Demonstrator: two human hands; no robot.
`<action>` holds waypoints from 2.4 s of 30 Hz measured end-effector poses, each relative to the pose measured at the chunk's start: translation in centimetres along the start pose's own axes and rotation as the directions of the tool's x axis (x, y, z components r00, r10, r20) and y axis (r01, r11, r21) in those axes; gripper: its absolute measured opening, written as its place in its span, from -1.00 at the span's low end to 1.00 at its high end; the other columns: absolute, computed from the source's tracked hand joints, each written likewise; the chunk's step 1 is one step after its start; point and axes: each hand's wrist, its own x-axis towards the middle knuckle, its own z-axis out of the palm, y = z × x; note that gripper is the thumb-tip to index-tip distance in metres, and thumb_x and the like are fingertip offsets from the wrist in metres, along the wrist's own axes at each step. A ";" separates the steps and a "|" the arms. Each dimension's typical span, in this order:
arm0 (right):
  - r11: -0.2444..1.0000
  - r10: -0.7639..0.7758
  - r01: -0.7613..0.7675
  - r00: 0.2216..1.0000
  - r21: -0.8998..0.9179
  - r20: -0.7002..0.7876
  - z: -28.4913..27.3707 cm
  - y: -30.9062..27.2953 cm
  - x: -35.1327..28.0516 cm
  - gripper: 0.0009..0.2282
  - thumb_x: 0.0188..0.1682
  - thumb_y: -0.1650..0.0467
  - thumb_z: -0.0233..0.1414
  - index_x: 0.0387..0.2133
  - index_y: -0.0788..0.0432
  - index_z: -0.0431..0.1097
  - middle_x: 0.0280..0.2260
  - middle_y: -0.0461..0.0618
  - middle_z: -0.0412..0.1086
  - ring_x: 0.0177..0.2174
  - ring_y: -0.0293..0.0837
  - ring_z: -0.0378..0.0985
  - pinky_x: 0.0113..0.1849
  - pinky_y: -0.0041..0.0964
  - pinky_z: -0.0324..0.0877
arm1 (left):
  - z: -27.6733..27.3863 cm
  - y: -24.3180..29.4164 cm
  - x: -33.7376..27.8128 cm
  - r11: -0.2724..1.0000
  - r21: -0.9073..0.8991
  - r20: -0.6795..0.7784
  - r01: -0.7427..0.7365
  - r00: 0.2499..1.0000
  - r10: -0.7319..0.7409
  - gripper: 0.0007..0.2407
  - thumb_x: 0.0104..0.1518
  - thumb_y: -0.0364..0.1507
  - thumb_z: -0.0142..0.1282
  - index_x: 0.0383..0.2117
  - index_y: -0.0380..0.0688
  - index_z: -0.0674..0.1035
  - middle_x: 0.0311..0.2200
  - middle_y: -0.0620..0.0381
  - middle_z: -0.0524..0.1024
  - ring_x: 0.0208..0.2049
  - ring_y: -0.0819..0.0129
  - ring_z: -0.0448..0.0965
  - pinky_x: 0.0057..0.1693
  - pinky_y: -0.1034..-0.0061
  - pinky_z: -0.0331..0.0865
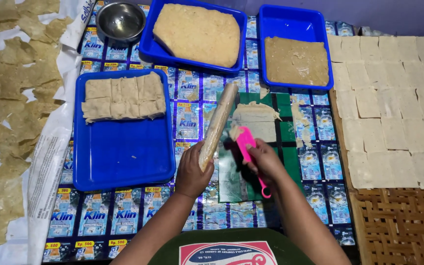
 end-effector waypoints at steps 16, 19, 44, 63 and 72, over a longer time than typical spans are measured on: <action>0.234 -0.383 -0.058 0.912 -0.971 -0.147 -9.4 -0.3 4.4 -0.53 -0.08 0.42 0.09 0.15 -0.22 0.43 -0.04 0.13 0.16 -0.14 0.36 0.56 -0.18 0.21 0.60 | -1.5 1.4 0.3 0.996 -0.080 0.107 0.027 0.994 -0.019 -0.68 0.24 -0.48 -0.06 0.10 0.17 0.52 0.21 -0.15 0.25 0.10 -0.28 0.44 0.15 0.00 0.45; 0.257 -0.509 -0.140 0.822 -0.956 -0.257 -10.6 -0.2 1.4 -0.74 0.03 0.35 0.06 -0.04 0.11 0.50 -0.26 0.23 0.40 -0.23 0.38 0.58 -0.19 0.18 0.52 | -1.2 1.7 -0.4 0.994 0.001 0.132 0.106 0.986 -0.105 -0.67 0.25 -0.42 -0.05 0.16 0.18 0.47 0.20 -0.11 0.24 0.06 -0.13 0.51 0.09 0.03 0.49; 0.561 -0.132 -0.269 0.904 -0.783 -0.406 -5.7 1.5 1.1 -0.77 0.10 0.22 -0.05 -0.15 0.08 0.39 -0.26 0.34 0.54 -0.09 0.38 0.55 -0.09 0.24 0.44 | 18.9 2.1 9.7 0.152 -0.605 0.650 0.781 0.596 -0.471 -0.60 0.33 -0.31 -0.13 0.19 -0.33 0.44 -0.01 -0.34 0.53 -0.04 0.03 0.64 0.08 0.21 0.54; 0.468 -0.263 -0.308 0.846 -0.828 -0.464 -5.0 5.7 -3.8 -0.77 0.08 0.22 -0.06 -0.02 -0.13 0.21 -0.09 -0.03 0.30 -0.14 0.30 0.54 -0.22 0.23 0.53 | 19.0 1.2 10.1 0.264 -0.626 0.471 0.734 0.626 -0.622 -0.71 0.10 -0.54 0.22 -0.03 -0.37 0.61 -0.23 -0.23 0.57 -0.36 0.10 0.66 -0.24 0.22 0.70; 0.492 -0.506 -0.009 0.811 -0.871 -0.295 -3.7 3.7 -6.1 -0.75 0.04 0.23 0.11 -0.07 0.01 0.43 -0.05 0.00 0.33 0.01 0.23 0.46 -0.05 0.10 0.42 | 5.1 6.2 12.7 0.888 -0.225 0.395 0.401 0.871 -0.293 -0.81 0.06 -0.37 0.21 -0.21 0.08 0.74 -0.45 0.19 0.68 -0.44 0.29 0.72 -0.32 0.38 0.60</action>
